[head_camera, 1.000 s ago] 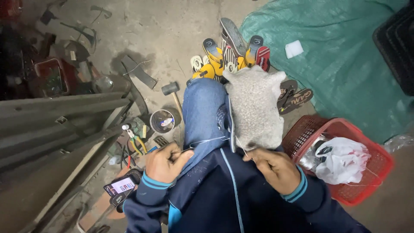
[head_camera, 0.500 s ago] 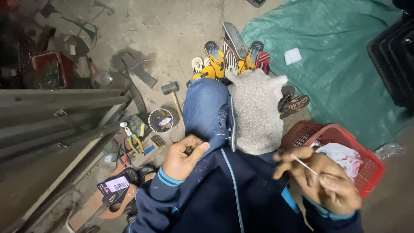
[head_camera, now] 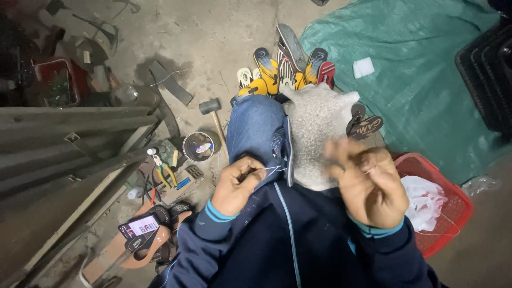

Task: Repairing a blue flip-flop by sewing the strap to the sole using a needle and thread.

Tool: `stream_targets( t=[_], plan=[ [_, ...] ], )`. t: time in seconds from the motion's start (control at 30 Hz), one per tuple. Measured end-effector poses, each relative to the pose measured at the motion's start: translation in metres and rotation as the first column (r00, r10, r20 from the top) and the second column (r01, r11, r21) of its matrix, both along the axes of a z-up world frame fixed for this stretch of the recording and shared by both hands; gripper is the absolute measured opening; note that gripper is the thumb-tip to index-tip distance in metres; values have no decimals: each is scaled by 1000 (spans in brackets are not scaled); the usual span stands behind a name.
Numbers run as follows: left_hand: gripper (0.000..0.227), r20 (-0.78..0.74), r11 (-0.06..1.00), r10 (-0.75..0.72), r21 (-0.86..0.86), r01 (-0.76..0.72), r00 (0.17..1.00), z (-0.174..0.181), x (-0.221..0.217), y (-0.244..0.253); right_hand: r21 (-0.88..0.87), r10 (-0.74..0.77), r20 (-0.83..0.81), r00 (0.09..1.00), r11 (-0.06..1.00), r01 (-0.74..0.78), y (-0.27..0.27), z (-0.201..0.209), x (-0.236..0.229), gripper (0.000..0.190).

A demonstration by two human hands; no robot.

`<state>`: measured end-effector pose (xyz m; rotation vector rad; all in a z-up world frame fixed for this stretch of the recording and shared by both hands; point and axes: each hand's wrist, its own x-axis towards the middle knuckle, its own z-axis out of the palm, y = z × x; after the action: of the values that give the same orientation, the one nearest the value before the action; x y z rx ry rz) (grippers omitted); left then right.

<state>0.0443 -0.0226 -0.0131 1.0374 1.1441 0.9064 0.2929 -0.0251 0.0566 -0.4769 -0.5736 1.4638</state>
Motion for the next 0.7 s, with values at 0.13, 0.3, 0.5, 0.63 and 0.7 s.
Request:
stream_targets(
  t=[0.13,0.3,0.5,0.63,0.7],
  plan=[
    [12,251,995,-6,-90,30,968,8,-4,-5,-37,45,261,964,999,-36,-11,-16,-11,40],
    [20,389,999,32,-43,-16,921,8,9,-8,306,-337,883,-327,941,-143,-4,-17,-39,74],
    [32,71,999,-39,-4,39,997,-16,53,-16,23,-23,986,-167,1000,-3,-14,-30,-3,55],
    [33,11,999,-27,34,27,1000,-4,56,-20,-56,57,998,-8,996,65,-21,-50,7,50],
    [33,9,999,8,54,-8,1000,-11,54,-21,-87,86,996,14,994,65,-21,-49,5,52]
  ],
)
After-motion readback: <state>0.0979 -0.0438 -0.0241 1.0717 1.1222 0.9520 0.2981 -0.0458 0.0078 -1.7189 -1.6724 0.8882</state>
